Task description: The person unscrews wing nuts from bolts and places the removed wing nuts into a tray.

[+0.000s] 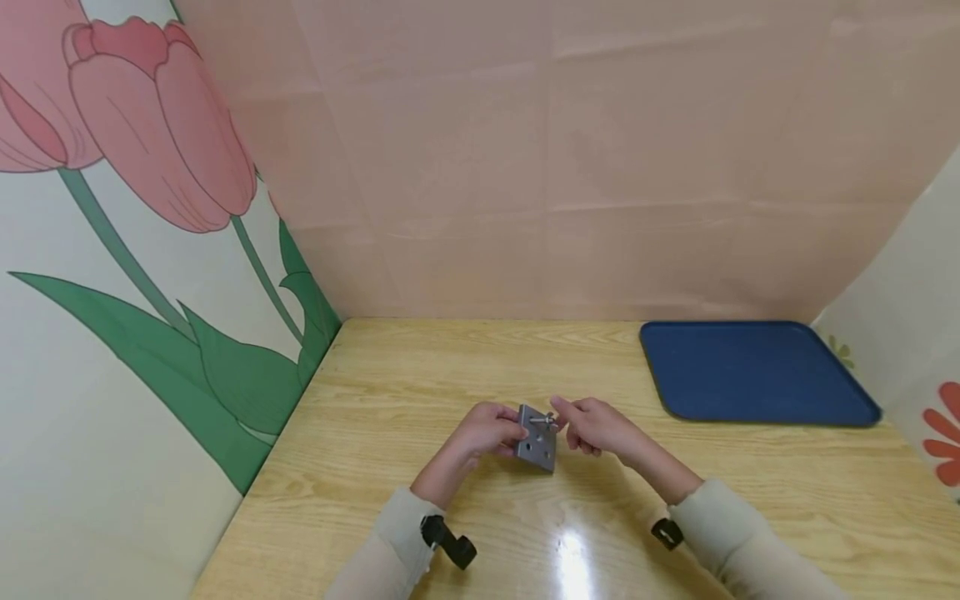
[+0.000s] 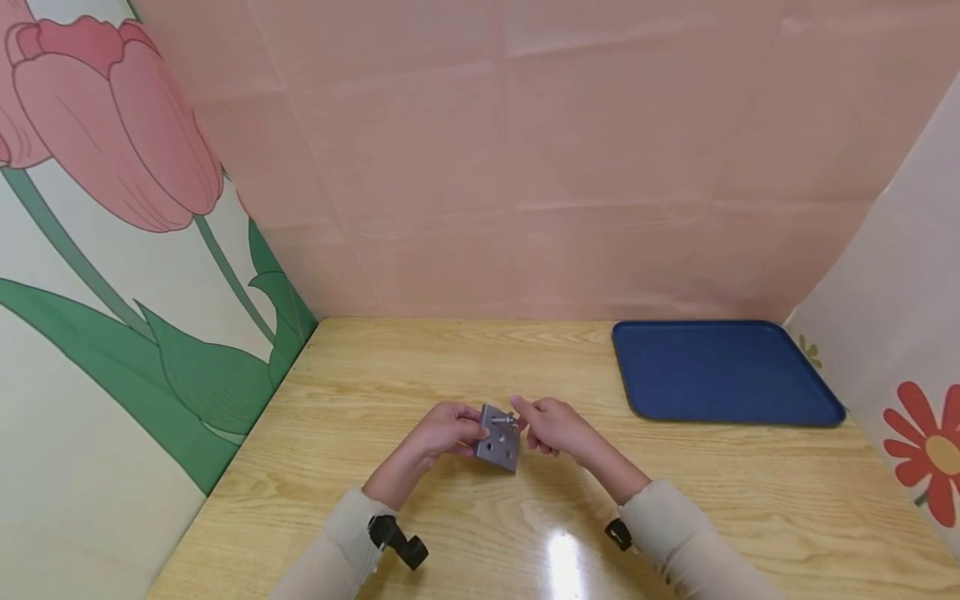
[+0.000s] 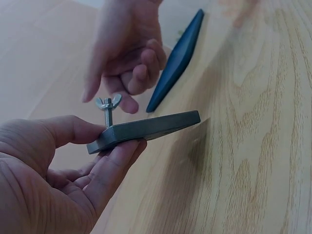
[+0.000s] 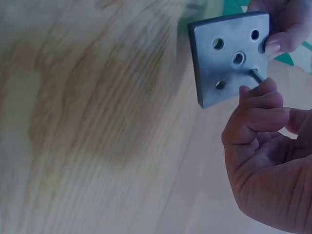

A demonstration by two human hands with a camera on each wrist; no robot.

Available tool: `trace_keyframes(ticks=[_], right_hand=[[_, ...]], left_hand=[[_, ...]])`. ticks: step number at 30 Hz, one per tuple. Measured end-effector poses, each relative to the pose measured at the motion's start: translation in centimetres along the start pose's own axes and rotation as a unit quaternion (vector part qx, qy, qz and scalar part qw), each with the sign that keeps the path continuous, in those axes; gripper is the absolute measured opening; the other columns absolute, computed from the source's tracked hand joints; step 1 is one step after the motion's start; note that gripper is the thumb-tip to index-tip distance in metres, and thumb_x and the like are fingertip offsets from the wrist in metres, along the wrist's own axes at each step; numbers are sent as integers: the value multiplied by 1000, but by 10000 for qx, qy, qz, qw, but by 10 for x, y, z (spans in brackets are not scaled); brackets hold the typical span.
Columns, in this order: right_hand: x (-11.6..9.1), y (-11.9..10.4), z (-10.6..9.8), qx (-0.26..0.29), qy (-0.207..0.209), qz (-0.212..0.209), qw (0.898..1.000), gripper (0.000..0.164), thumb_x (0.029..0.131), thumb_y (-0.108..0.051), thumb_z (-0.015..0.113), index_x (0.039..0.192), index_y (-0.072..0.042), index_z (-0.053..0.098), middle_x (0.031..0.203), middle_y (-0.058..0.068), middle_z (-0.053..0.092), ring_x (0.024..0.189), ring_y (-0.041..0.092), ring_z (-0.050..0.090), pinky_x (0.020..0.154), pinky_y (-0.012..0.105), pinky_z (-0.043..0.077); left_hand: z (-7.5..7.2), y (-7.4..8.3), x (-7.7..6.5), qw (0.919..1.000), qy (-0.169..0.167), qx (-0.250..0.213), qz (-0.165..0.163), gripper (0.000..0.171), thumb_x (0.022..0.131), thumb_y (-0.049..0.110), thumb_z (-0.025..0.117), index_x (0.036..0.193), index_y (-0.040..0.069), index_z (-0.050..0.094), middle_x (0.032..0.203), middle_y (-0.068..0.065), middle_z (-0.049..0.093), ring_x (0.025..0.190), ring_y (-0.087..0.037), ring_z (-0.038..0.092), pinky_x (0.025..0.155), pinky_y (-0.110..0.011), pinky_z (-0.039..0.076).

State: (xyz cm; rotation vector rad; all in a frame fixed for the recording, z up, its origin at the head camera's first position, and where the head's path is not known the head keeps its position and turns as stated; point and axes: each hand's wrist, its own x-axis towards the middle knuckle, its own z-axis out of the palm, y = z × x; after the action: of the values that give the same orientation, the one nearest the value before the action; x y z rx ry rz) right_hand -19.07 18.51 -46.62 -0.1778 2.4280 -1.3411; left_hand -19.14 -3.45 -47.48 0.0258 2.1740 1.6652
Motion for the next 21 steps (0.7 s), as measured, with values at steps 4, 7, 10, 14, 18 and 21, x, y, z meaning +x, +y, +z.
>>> trace_keyframes(ticks=[4,7,10,14,18,21], right_hand=[[0,-2,2,274,-179,164,9993,67,105,-55,40,93,3,71,61,3,61,48,10,45,46,24,35],[-1,-4,3,396,-272,169,9987,67,106,-55,40,89,2,70,59,3,61,47,9,44,45,23,33],[-1,-7,5,421,-319,154,9985,65,106,-54,40,86,1,70,59,3,61,46,9,43,44,23,33],[-1,-8,6,406,-319,161,9985,64,106,-52,40,85,0,70,58,3,59,46,10,42,44,23,33],[1,-7,7,341,-340,168,9987,63,106,-53,42,86,0,69,57,1,57,46,10,41,45,24,33],[3,-6,7,51,-289,9,9996,58,106,-51,45,89,-2,70,58,1,56,46,10,41,46,25,34]], left_hand=[[1,-1,2,10000,-2,-32,5,27,87,6,74,112,-4,70,95,-11,72,80,-19,69,64,-30,59],[1,-2,3,10000,0,-71,23,26,87,4,73,111,-4,70,94,-11,72,79,-19,68,63,-29,59],[1,-3,4,10000,2,-77,39,25,86,4,73,110,-5,70,93,-11,72,78,-18,68,62,-28,59],[0,-3,3,10000,14,-80,12,25,86,4,73,109,-4,70,94,-11,72,78,-19,68,63,-29,59],[0,-3,3,10000,47,-59,-18,24,86,4,74,109,-4,70,94,-11,72,79,-19,68,63,-29,59],[-1,-3,2,10000,53,-52,-31,23,87,4,74,108,-4,70,94,-11,71,79,-19,68,64,-30,59]])
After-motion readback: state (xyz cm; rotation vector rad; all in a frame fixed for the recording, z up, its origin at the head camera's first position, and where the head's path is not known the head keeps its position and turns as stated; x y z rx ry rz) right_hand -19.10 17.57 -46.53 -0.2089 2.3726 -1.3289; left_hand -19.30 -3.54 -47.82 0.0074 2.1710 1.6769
